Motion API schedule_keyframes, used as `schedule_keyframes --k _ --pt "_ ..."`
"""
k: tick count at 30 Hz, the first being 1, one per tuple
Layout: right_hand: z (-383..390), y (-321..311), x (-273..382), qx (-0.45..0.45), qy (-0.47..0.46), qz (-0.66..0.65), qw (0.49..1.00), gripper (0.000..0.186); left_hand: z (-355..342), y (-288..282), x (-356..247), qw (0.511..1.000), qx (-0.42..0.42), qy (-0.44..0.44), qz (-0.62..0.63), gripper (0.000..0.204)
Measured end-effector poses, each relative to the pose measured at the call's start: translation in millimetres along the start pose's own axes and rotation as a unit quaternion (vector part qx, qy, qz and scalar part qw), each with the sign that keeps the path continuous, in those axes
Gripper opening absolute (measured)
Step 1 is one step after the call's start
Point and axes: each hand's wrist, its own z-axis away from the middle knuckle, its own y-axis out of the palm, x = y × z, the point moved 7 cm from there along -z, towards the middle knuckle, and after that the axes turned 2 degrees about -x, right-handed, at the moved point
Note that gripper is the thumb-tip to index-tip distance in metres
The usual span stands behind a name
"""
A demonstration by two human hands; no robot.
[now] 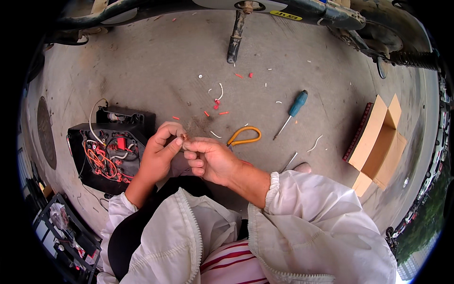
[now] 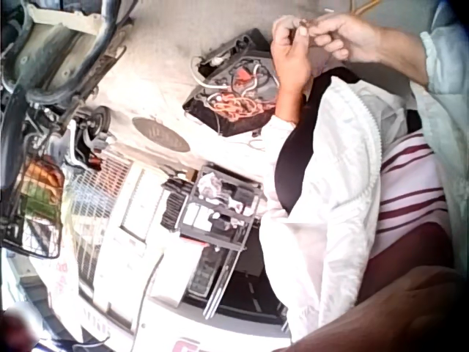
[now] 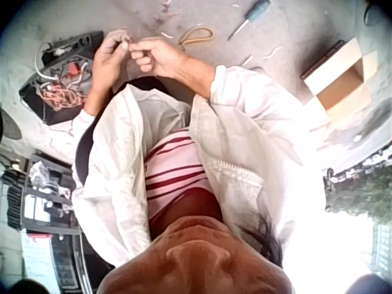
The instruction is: The person strips insulation from multiple wires using shears, twists the exposed strands, and connects them to a scooter's battery terminals. The person then stands and adjusts the scooter's handlebars.
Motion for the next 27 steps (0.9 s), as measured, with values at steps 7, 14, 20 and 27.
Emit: schedule_keyframes --k 7,14,20,27 --pt "-5 -17 -5 -0.035 -0.063 0.037 0.997 0.012 9 3 35 0.960 -0.016 -0.152 0.236 0.002" --pt "-3 -25 5 -0.075 -0.077 0.065 0.992 0.013 5 11 33 0.962 -0.003 -0.152 0.225 0.003" --pt "-3 -19 9 -0.071 -0.066 0.116 0.988 0.016 2 9 37 0.946 -0.011 -0.148 0.289 0.002" --pt "11 -39 72 -0.134 -0.211 0.605 0.756 0.025 -10 -27 3 0.945 -0.065 -0.086 0.308 0.013"
